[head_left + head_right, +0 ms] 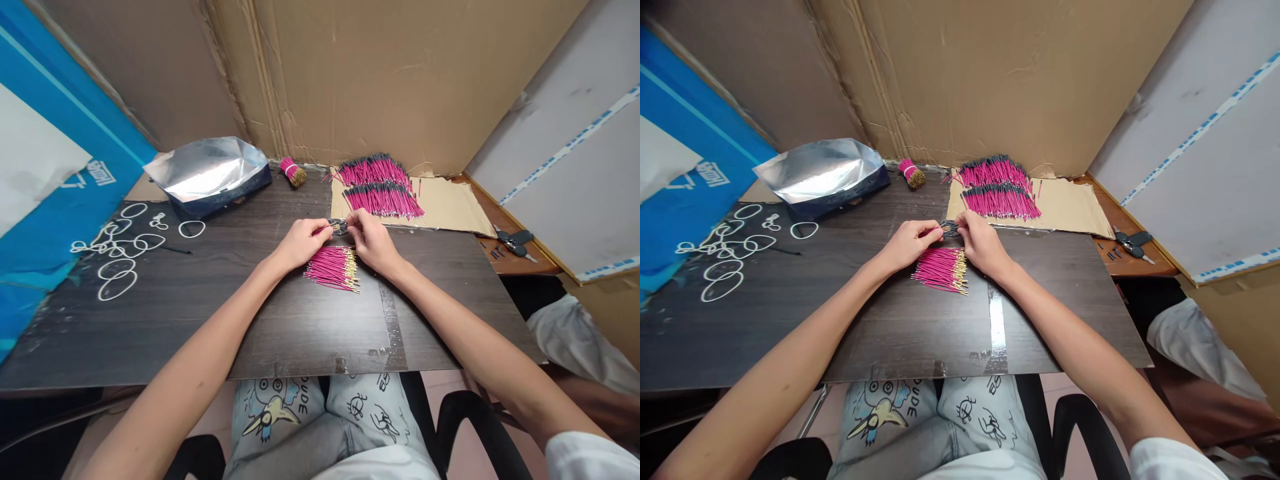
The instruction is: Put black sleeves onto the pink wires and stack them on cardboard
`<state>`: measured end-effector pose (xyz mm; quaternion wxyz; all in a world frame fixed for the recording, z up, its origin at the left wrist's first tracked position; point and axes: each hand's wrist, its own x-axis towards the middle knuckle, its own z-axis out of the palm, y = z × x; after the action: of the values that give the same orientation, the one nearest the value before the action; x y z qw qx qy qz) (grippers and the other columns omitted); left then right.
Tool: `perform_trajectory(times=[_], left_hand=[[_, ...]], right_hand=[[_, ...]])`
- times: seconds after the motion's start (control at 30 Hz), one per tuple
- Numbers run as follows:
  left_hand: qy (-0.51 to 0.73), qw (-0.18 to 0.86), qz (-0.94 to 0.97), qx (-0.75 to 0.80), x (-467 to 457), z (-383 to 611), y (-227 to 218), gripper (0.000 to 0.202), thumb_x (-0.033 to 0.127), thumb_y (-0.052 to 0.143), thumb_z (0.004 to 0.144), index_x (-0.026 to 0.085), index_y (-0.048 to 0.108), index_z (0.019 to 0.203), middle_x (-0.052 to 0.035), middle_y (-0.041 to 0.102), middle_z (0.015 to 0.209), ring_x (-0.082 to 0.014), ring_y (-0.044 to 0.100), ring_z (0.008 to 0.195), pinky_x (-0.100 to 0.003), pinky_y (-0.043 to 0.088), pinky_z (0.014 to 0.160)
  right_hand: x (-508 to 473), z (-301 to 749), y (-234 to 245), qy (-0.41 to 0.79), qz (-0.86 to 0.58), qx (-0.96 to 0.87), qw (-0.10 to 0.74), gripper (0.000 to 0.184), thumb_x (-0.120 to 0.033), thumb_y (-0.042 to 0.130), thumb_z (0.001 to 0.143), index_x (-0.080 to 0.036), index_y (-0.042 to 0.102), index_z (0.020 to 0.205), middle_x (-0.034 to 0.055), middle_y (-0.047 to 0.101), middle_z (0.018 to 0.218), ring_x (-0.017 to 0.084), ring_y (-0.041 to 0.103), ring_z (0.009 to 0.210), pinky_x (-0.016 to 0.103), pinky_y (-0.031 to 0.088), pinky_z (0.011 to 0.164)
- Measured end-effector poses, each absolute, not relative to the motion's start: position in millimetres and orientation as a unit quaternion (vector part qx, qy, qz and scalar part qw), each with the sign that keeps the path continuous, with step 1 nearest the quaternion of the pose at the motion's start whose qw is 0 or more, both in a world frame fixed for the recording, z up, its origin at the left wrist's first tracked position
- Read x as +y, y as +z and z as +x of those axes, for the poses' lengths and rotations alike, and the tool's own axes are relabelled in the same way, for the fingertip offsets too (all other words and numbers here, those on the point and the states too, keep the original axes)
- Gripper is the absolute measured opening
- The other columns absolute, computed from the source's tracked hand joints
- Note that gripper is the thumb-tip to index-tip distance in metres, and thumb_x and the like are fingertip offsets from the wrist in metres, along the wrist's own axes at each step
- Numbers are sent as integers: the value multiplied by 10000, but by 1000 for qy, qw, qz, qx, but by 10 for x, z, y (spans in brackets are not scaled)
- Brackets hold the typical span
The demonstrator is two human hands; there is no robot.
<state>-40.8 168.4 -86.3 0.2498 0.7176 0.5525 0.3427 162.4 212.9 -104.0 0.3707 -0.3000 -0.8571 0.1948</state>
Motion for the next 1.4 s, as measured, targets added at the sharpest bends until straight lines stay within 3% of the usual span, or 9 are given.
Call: perform_trajectory(times=[0.2, 0.53, 0.93, 1.23, 1.4], left_hand=[[332, 230, 728, 554, 1660, -385, -841, 314, 326, 521, 910, 166, 606, 654, 27, 511, 583, -124, 411, 574, -274, 275, 585], [331, 267, 729, 537, 1676, -408, -852, 322, 375, 546, 891, 151, 669, 696, 16, 524, 626, -128, 428, 612, -260, 304, 587], [359, 317, 700, 529, 1711, -439, -877, 343, 412, 568, 887, 144, 688, 710, -15, 614, 670, -139, 495, 630, -272, 364, 615], [347, 309, 712, 527, 1722, -440, -908, 346, 409, 558, 903, 141, 704, 739, -13, 634, 688, -138, 513, 650, -275, 366, 633], [351, 306, 709, 531, 1728, -439, -913, 348, 404, 557, 902, 140, 695, 724, -11, 627, 678, -132, 501, 638, -267, 353, 614]], right_hand=[[2115, 1624, -1037, 198, -269, -865, 374, 152, -105, 433, 966, -240, 462, 1031, 76, 615, 1034, 213, 587, 975, 370, 475, 869], [2095, 1621, -1039, 315, -296, -816, 383, 64, -235, 549, 985, -260, 496, 1011, 23, 642, 925, 181, 607, 823, 349, 487, 787], [2124, 1631, -1018, 252, -277, -843, 386, 80, -207, 488, 1005, -234, 551, 965, 54, 641, 982, 207, 589, 930, 356, 465, 837], [2112, 1629, -1011, 289, -284, -823, 397, 30, -233, 574, 973, -233, 564, 944, 20, 638, 880, 174, 583, 796, 325, 467, 742], [2135, 1643, -1038, 281, -276, -820, 415, 68, -188, 535, 977, -231, 580, 950, 20, 644, 898, 173, 587, 798, 332, 462, 743]])
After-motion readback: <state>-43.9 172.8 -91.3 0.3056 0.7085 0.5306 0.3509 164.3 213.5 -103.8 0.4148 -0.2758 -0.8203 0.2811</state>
